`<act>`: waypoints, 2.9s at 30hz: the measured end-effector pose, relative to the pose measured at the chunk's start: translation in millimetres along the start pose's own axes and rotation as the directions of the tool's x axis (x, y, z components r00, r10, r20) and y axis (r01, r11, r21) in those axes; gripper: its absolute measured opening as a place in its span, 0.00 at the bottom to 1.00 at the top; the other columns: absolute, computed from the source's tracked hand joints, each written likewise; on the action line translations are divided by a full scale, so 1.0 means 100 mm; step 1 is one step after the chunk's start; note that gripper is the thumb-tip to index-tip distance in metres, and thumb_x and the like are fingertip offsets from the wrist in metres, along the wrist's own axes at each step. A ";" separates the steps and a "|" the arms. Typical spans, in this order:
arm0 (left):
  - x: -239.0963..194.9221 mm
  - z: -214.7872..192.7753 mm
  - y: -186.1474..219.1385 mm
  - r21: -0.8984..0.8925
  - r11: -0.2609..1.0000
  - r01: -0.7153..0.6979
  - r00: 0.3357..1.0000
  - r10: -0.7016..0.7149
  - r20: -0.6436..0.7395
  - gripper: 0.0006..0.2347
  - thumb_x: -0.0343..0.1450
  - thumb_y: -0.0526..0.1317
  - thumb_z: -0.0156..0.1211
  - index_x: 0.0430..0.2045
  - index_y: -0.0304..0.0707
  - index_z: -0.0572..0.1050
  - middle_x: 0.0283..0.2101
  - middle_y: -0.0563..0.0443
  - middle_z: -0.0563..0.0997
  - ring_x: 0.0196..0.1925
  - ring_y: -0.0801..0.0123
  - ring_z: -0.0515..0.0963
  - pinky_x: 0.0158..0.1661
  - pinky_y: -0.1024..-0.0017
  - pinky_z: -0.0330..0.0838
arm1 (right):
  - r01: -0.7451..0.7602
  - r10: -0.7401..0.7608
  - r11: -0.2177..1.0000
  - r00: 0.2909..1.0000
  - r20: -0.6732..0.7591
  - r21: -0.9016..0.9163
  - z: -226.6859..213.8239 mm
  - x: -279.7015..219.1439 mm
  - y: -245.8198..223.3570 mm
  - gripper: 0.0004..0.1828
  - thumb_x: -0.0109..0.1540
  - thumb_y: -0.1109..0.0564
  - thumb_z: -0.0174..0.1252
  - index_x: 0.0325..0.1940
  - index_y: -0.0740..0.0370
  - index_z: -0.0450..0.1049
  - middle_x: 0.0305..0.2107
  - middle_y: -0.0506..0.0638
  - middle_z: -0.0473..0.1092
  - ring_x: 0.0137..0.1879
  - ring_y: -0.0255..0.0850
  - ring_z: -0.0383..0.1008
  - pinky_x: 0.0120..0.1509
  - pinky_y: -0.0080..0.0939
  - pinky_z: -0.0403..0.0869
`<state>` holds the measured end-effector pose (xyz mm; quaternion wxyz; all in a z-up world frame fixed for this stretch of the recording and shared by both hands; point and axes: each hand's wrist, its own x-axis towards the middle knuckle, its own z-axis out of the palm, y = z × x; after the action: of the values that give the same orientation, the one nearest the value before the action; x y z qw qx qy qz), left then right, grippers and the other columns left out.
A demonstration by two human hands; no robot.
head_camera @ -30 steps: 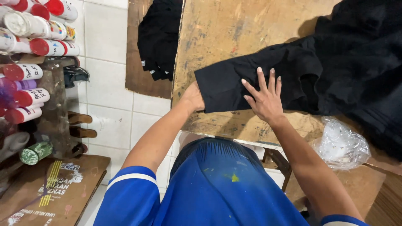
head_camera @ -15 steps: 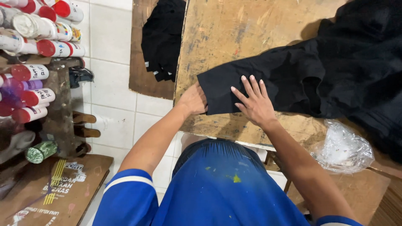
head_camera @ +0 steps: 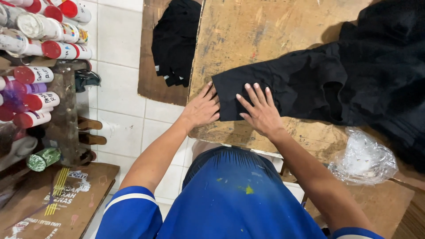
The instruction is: The person irons a black t-shirt on a wooden table, smoothing the fabric and applying heat with an iron. They then place a small rectangular sticker on the shirt and iron over it to adhere it.
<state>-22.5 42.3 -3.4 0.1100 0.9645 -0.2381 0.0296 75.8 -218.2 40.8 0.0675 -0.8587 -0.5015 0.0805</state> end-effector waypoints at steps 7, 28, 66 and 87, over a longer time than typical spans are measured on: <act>-0.08 -0.29 0.07 -0.046 0.995 0.085 0.996 -0.086 -0.027 0.22 0.75 0.55 0.47 0.60 0.46 0.69 0.65 0.49 0.70 0.74 0.48 0.58 0.75 0.47 0.42 | -0.013 0.013 1.000 1.000 0.006 0.005 0.00 0.10 -0.14 0.37 0.67 0.36 0.49 0.80 0.42 0.53 0.76 0.58 0.48 0.81 0.59 0.43 0.80 0.67 0.45; 0.07 -0.49 0.54 0.022 0.862 0.507 0.840 -0.499 0.212 0.31 0.77 0.58 0.43 0.76 0.52 0.49 0.80 0.53 0.42 0.80 0.45 0.36 0.74 0.42 0.30 | -0.031 0.030 0.999 0.999 0.025 0.018 0.05 0.04 0.04 0.41 0.65 0.33 0.49 0.80 0.48 0.53 0.77 0.58 0.47 0.81 0.61 0.43 0.81 0.64 0.46; 0.08 -0.48 0.44 0.006 0.795 0.607 0.756 -0.580 0.303 0.41 0.73 0.69 0.43 0.77 0.48 0.44 0.80 0.50 0.36 0.79 0.42 0.32 0.73 0.38 0.25 | 0.074 -0.087 0.991 0.989 0.122 0.112 0.02 0.32 -0.05 0.45 0.64 0.29 0.42 0.81 0.49 0.46 0.79 0.54 0.38 0.83 0.57 0.33 0.83 0.64 0.36; -0.15 -0.37 1.02 0.014 0.846 0.533 0.811 -0.515 0.278 0.34 0.75 0.59 0.46 0.75 0.48 0.48 0.80 0.54 0.38 0.80 0.46 0.36 0.74 0.40 0.33 | 0.090 -0.093 0.995 0.993 0.076 0.038 0.07 0.29 -0.21 0.38 0.64 0.31 0.47 0.78 0.29 0.53 0.79 0.58 0.39 0.82 0.62 0.35 0.81 0.68 0.42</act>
<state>-83.9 -30.4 51.0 0.1114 0.9833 0.0233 -0.1418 71.0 -182.2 35.9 0.0665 -0.8297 -0.5412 0.1194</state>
